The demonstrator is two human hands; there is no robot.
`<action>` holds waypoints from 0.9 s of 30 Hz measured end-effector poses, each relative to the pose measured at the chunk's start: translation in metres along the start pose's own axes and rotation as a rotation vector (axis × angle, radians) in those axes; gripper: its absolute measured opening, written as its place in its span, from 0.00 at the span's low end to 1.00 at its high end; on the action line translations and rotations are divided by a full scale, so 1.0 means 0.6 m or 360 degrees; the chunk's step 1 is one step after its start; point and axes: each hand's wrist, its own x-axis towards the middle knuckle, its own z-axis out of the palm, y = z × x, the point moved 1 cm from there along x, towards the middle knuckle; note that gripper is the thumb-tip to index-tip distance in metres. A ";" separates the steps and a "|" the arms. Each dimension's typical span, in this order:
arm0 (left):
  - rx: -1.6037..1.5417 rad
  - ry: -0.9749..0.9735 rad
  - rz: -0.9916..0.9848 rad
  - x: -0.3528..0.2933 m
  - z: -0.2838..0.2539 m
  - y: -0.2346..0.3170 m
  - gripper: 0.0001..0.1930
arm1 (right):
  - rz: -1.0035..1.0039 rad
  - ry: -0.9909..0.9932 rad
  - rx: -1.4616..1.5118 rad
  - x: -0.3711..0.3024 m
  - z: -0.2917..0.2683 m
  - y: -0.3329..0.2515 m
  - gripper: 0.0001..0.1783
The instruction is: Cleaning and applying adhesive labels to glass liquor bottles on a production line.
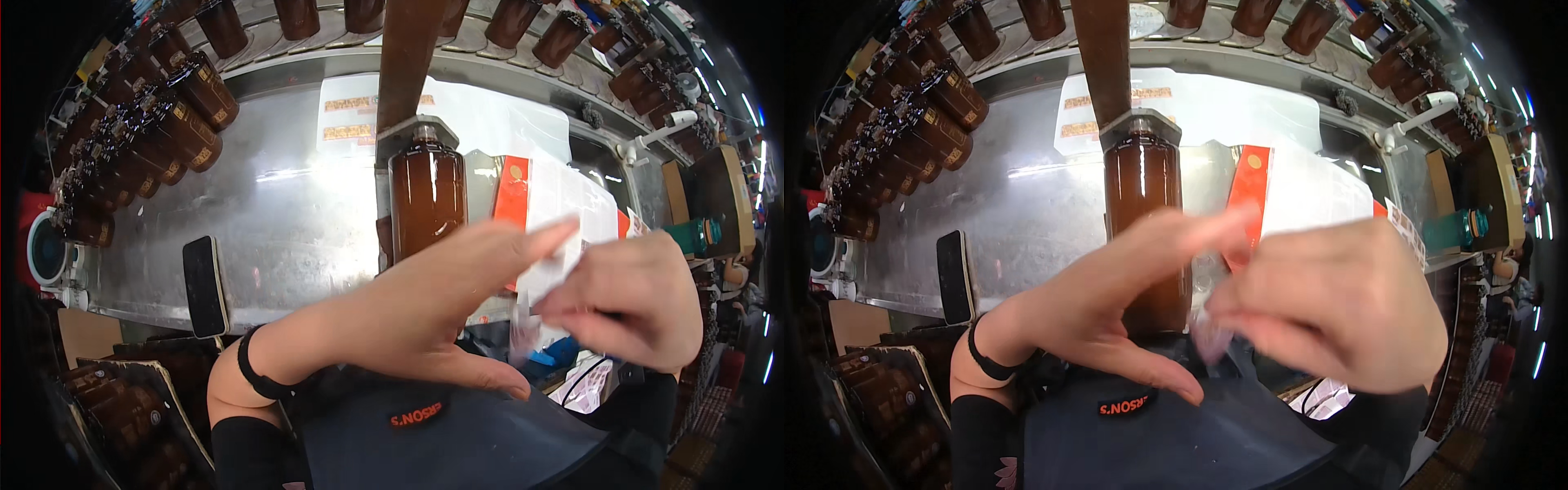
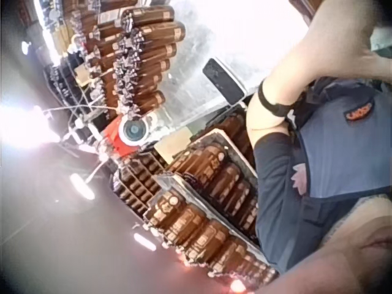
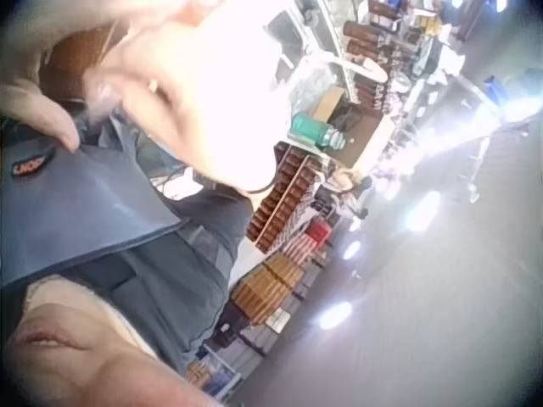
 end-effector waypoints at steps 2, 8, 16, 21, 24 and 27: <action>-0.0160 -0.0077 -0.0004 -0.005 0.012 -0.008 0.42 | -0.0067 -0.0053 0.0215 -0.019 0.004 -0.003 0.07; -0.0334 -0.0236 -0.0463 -0.066 0.005 -0.005 0.30 | 0.0213 -0.0033 0.0773 -0.042 0.052 0.028 0.08; -0.0295 -0.0211 -0.0202 -0.046 0.025 -0.009 0.30 | -0.0065 -0.0048 0.0671 -0.032 0.067 0.022 0.08; -0.0198 -0.0333 -0.0268 -0.071 0.001 0.005 0.16 | 0.0050 -0.0046 0.0904 -0.051 0.066 0.035 0.09; -0.0132 0.0086 -0.0691 -0.097 -0.016 0.018 0.11 | 0.0143 0.0206 0.1105 -0.060 0.091 0.066 0.07; -0.0030 0.0347 -0.0926 -0.108 -0.011 0.009 0.07 | 0.0421 0.0334 0.1396 -0.060 0.142 0.101 0.03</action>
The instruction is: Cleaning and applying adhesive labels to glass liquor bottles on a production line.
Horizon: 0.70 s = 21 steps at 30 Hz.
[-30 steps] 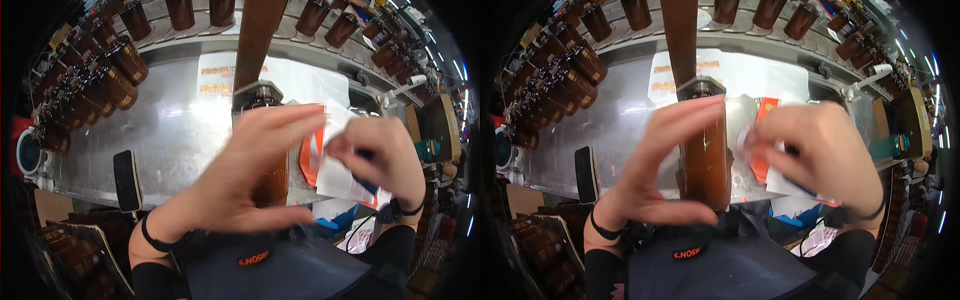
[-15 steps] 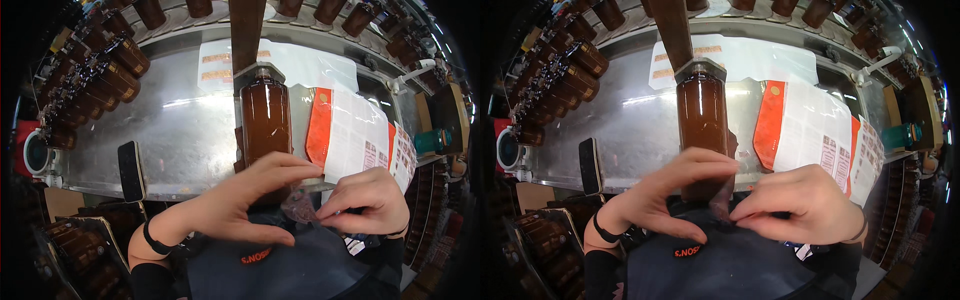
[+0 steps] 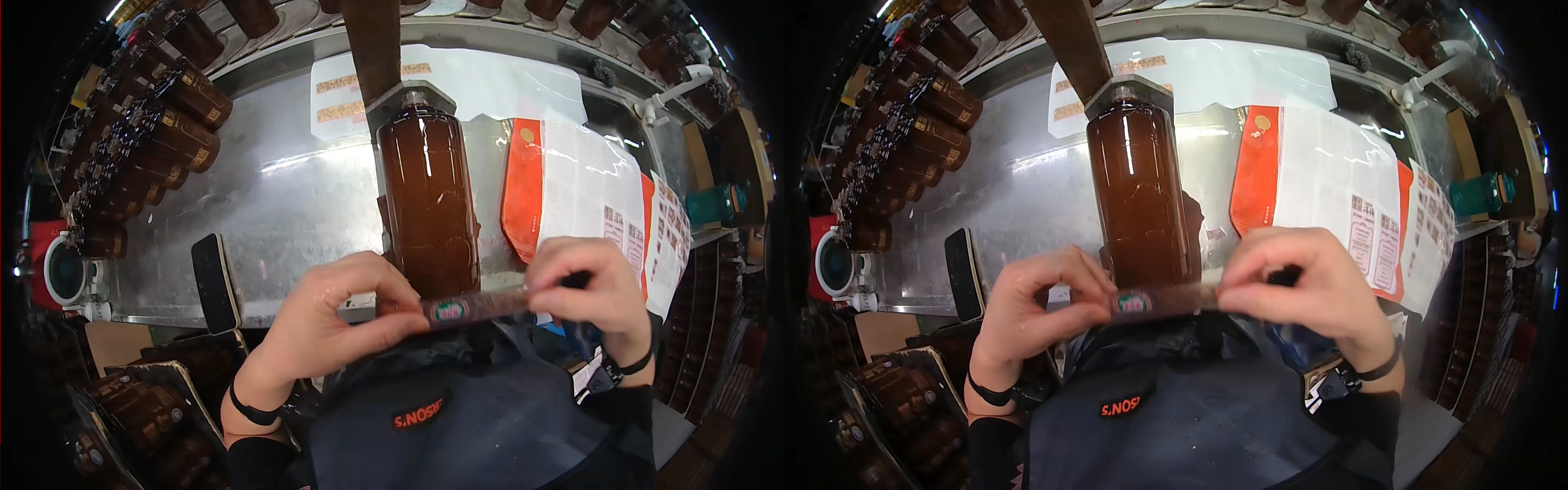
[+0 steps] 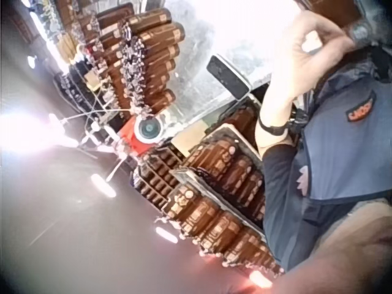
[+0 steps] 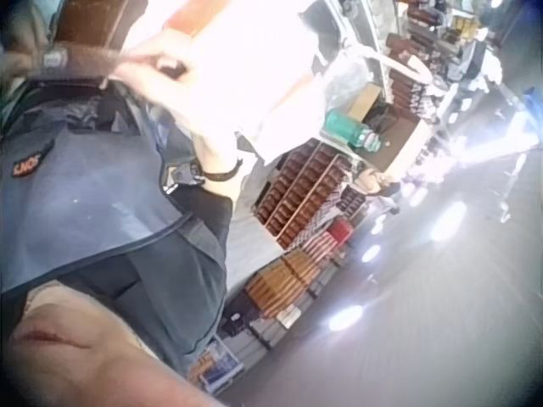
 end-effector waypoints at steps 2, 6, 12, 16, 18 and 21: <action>0.0058 0.0067 -0.0106 0.003 0.005 -0.010 0.04 | 0.0545 0.0181 0.0168 0.006 0.004 0.042 0.02; 0.0146 0.0297 -0.0224 0.018 0.018 -0.034 0.03 | 0.0538 0.0393 0.0368 0.024 0.009 0.101 0.05; -0.0053 0.0388 -0.0215 0.026 0.023 -0.048 0.04 | 0.0465 0.0338 0.0535 0.029 0.011 0.122 0.05; -0.0184 0.0382 -0.0320 0.028 0.023 -0.046 0.04 | 0.0455 0.0345 0.0638 0.030 0.011 0.124 0.05; -0.0210 0.0371 -0.0335 0.030 0.023 -0.045 0.04 | 0.0451 0.0327 0.0649 0.031 0.011 0.127 0.05; -0.0214 0.0367 -0.0342 0.033 0.023 -0.045 0.04 | 0.0451 0.0321 0.0676 0.031 0.010 0.130 0.05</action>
